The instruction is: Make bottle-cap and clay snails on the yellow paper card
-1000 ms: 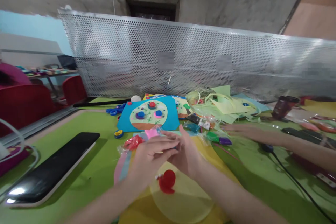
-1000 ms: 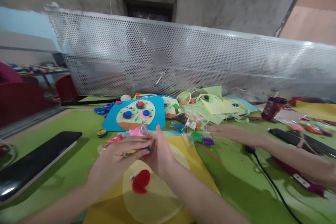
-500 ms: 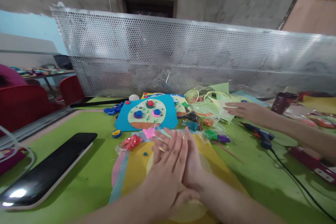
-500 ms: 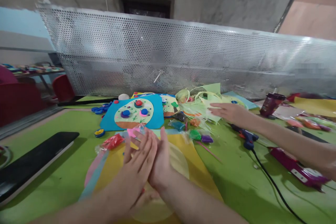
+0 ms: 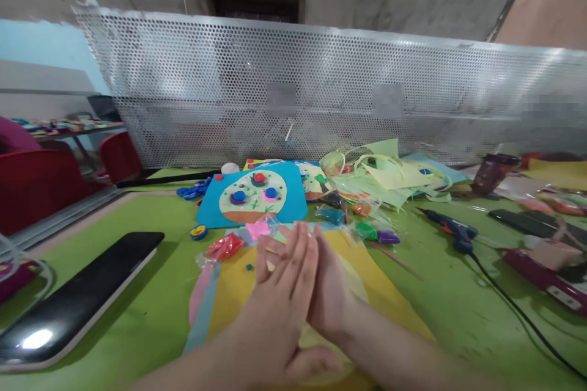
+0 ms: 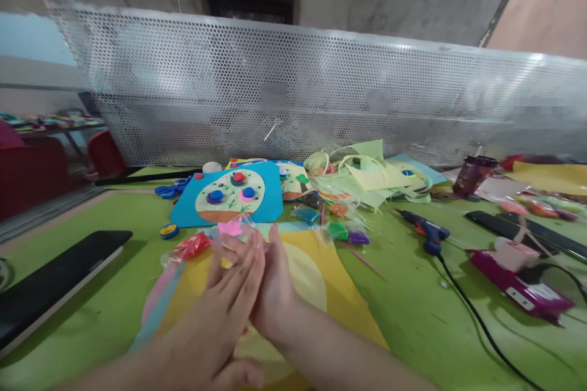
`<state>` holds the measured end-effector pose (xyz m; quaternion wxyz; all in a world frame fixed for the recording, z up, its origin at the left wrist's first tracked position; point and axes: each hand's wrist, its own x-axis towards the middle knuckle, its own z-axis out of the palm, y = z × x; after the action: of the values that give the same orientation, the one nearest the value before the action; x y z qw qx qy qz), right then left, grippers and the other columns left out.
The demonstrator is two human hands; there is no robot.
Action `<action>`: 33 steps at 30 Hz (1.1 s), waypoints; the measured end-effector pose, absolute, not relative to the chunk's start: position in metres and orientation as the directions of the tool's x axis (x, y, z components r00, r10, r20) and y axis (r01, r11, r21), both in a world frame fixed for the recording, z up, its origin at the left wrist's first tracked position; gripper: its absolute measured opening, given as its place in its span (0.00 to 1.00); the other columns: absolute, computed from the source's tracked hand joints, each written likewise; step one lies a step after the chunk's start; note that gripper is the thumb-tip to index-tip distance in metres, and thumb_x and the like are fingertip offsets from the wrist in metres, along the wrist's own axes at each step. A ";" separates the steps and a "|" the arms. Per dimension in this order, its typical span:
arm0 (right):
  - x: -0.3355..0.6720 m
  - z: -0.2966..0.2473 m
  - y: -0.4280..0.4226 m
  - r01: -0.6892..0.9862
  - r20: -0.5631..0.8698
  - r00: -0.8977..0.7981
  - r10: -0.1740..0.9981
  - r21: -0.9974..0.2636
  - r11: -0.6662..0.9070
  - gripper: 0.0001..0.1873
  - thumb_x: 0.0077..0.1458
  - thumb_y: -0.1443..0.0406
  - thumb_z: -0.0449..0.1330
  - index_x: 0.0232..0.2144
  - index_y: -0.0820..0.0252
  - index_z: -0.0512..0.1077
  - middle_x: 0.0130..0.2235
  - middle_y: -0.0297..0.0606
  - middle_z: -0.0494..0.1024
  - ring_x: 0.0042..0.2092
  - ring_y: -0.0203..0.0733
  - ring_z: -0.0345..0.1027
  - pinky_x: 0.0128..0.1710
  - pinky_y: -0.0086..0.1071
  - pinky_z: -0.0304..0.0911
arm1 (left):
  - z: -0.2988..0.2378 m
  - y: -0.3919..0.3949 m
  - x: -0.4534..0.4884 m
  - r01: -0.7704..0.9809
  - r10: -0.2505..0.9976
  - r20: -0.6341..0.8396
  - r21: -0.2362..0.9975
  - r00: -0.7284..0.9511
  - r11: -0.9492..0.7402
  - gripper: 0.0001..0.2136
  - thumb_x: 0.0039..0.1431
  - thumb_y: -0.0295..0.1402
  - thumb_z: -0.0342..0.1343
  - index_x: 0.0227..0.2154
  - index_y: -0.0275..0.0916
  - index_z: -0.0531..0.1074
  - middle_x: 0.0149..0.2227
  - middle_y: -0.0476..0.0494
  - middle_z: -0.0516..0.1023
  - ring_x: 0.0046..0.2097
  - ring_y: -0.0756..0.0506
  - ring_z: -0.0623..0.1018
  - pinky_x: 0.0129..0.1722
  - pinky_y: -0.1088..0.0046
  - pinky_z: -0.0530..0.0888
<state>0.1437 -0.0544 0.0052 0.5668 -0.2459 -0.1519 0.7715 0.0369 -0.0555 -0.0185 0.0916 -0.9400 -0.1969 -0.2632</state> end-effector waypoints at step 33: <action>0.138 0.003 -0.048 -0.774 -0.186 0.008 0.983 -0.623 -0.111 0.25 0.63 0.52 0.41 0.54 0.54 0.63 0.55 0.33 0.69 0.59 0.36 0.56 0.59 0.36 0.47 | -0.032 -0.052 0.029 0.562 0.442 0.601 -0.014 0.666 -0.827 0.36 0.61 0.51 0.28 0.62 0.29 0.30 0.64 0.32 0.49 0.63 0.35 0.55 0.57 0.60 0.57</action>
<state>0.1381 -0.0479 0.0032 0.6435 -0.3000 -0.1736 0.6824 0.0295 -0.0517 -0.0317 0.0994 -0.9073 -0.2765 -0.3007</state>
